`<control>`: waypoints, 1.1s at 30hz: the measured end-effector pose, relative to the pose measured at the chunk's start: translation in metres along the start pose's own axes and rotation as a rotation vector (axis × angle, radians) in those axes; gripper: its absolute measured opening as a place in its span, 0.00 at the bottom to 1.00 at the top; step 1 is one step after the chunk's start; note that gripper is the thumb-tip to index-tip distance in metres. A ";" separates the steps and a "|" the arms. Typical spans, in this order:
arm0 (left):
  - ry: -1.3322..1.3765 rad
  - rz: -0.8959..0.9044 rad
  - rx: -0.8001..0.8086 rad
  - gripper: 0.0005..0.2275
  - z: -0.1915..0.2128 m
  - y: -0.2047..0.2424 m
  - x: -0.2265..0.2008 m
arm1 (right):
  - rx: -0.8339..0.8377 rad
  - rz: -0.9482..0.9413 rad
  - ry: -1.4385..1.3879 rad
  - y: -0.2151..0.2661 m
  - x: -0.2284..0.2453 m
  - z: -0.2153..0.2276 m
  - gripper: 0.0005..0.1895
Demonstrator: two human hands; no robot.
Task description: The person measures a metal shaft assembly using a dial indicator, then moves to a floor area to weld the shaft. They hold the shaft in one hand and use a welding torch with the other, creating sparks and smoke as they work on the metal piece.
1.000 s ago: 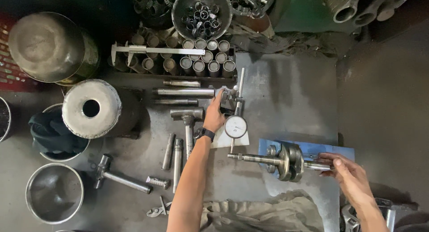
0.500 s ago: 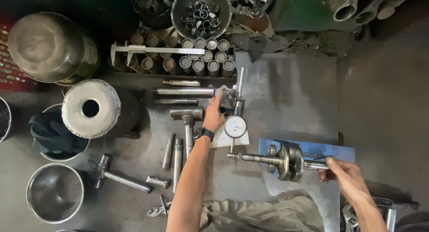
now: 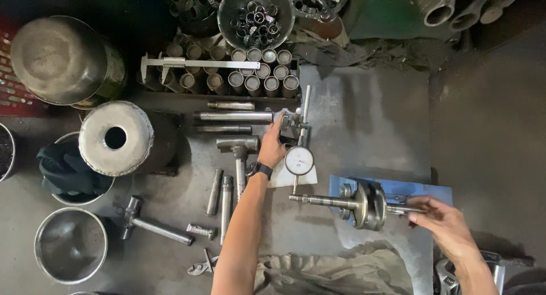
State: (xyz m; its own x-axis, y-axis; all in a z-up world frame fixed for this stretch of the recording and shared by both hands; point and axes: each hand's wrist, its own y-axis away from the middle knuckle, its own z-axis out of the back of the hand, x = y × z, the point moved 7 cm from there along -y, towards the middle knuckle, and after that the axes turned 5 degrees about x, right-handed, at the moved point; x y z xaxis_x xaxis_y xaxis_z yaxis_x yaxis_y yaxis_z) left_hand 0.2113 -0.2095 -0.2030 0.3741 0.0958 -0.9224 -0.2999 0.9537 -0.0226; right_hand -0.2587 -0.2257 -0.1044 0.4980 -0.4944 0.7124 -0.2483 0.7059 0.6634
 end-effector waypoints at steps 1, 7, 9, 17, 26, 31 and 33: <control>0.000 -0.011 0.000 0.42 0.000 0.000 -0.001 | 0.006 -0.004 -0.002 0.005 0.012 -0.006 0.21; -0.006 -0.004 0.001 0.44 0.003 0.000 -0.010 | -0.052 -0.157 -0.122 -0.004 -0.020 0.000 0.20; 0.005 0.012 0.007 0.43 0.003 -0.001 -0.010 | -0.013 -0.110 -0.135 -0.010 -0.034 0.004 0.23; 0.120 -0.002 -0.124 0.43 0.005 0.059 -0.049 | -0.017 -0.054 -0.067 -0.008 -0.013 -0.005 0.28; 0.844 0.319 -0.119 0.26 -0.065 0.195 -0.120 | 0.010 -0.019 -0.121 -0.006 -0.009 -0.009 0.20; 0.936 0.208 0.021 0.34 -0.097 0.182 -0.159 | -0.025 -0.046 -0.035 -0.013 -0.026 0.002 0.13; 0.922 0.213 0.030 0.35 -0.100 0.182 -0.165 | -0.019 -0.019 -0.046 -0.007 -0.016 0.000 0.13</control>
State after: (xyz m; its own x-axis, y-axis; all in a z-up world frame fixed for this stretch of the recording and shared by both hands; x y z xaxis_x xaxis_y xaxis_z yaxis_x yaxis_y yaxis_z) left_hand 0.0073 -0.0805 -0.0938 -0.5306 0.0174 -0.8475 -0.2549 0.9502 0.1791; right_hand -0.2649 -0.2224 -0.1201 0.4635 -0.5305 0.7098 -0.2228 0.7055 0.6728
